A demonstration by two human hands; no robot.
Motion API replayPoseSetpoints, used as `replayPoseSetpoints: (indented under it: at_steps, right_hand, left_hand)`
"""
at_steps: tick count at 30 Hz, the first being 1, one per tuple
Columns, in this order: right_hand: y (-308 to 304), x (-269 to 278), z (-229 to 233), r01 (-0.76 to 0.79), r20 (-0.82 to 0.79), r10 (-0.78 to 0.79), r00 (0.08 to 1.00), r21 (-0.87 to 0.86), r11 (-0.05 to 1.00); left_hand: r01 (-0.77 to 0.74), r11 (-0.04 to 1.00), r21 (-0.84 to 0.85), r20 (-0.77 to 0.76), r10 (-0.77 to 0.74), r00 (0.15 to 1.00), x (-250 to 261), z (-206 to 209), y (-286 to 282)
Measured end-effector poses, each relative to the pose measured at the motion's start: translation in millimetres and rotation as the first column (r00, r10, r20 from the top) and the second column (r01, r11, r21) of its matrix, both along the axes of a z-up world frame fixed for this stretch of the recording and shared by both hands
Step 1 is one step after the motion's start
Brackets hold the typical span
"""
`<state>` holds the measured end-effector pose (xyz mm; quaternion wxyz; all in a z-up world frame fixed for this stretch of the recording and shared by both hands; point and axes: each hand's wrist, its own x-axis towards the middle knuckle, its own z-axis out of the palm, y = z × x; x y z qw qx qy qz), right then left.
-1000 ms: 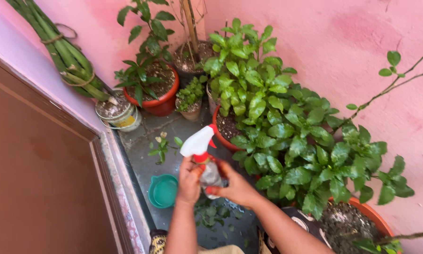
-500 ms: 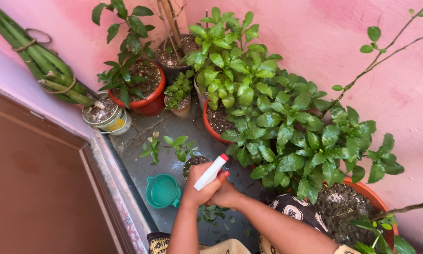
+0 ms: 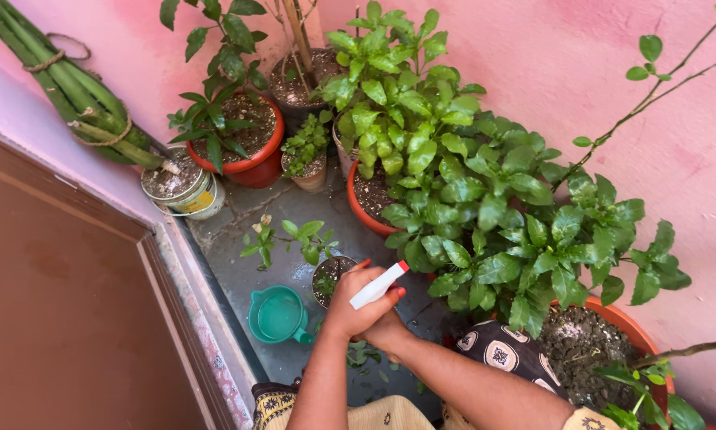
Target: The person tends to potted plants by spraying water onto them with a spray bottle, touching the foliage, and removing leaves and debris from the pots by hand.
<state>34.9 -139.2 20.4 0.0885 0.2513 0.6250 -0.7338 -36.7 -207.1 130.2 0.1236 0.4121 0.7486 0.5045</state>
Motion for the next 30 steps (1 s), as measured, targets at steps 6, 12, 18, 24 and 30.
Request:
replayPoseSetpoints:
  at_steps: [6, 12, 18, 24, 30]
  right_hand:
    - [-4.2, 5.5, 1.7, -0.009, 0.032, 0.007, 0.999, 0.074, 0.997]
    - [-7.7, 6.2, 13.0, -0.109, 0.189, 0.091, 0.978, 0.083, 0.991]
    - [-8.8, 9.4, -1.4, -0.187, 0.336, 0.175, 0.926, 0.004, 0.982]
    - [-3.7, 4.9, -29.8, -0.159, 0.253, 0.150, 0.956, 0.016, 0.987]
    - [2.9, -5.9, -0.6, -0.059, 0.174, 0.054, 0.983, 0.024, 0.998]
  left_hand:
    - [-0.044, 0.986, -0.163, 0.039, 0.051, 0.998, 1.9, -8.8, -3.8]
    - [-0.018, 0.991, -0.134, 0.189, 0.044, 0.981, -2.2, -25.6, -7.2]
    - [-0.203, 0.827, -0.524, 0.279, 0.392, 0.877, 1.7, -32.0, 2.4]
    - [-0.238, 0.831, -0.504, 0.136, 0.348, 0.928, 8.5, -24.1, 9.4]
    - [-0.546, 0.794, -0.266, 0.178, 0.597, 0.782, 12.0, -21.3, 12.2]
